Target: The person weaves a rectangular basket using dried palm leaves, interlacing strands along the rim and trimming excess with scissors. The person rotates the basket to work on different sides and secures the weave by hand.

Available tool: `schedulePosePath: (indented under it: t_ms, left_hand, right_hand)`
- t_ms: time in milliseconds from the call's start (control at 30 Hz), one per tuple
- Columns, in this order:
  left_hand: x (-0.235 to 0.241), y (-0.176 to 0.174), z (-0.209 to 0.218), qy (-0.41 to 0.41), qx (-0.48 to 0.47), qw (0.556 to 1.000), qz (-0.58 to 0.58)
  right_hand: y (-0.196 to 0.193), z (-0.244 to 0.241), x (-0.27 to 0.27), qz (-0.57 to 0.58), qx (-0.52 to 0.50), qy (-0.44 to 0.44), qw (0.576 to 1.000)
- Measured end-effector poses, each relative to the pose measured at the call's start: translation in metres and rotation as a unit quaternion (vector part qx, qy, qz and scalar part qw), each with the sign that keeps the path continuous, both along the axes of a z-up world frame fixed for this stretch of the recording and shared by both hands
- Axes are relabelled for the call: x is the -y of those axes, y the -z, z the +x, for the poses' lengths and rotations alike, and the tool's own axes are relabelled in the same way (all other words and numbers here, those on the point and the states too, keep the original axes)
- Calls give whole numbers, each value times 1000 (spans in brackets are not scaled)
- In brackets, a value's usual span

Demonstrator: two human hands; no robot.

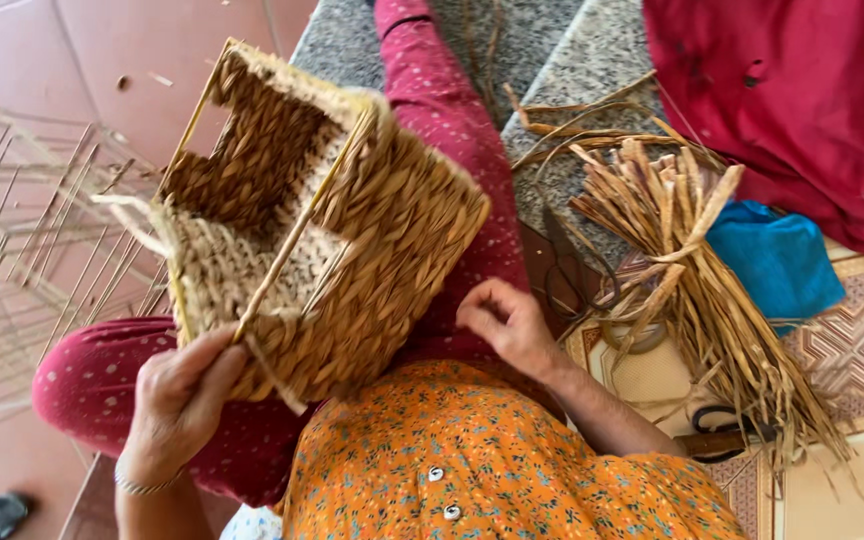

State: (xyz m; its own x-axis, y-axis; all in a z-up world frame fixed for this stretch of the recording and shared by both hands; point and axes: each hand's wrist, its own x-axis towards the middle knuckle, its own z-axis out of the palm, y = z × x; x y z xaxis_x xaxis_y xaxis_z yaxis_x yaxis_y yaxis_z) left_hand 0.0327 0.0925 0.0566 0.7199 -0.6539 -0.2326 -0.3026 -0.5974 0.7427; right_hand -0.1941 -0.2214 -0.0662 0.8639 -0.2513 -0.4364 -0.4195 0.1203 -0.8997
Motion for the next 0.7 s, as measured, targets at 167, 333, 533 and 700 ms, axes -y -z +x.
schedulePosePath:
  t_ms: [167,333,533,700]
  left_hand:
    - [-11,8,5,-55,-127,990,8]
    - [-2,8,8,-70,-167,982,-55]
    - [22,-26,20,-6,-95,992,-86]
    - [56,-54,17,-15,50,989,-136]
  right_hand:
    - [57,26,75,-290,40,89,952]
    - [104,63,143,-552,84,82,825]
    - [135,113,160,-674,34,46,737]
    - [127,120,143,-654,48,102,748]
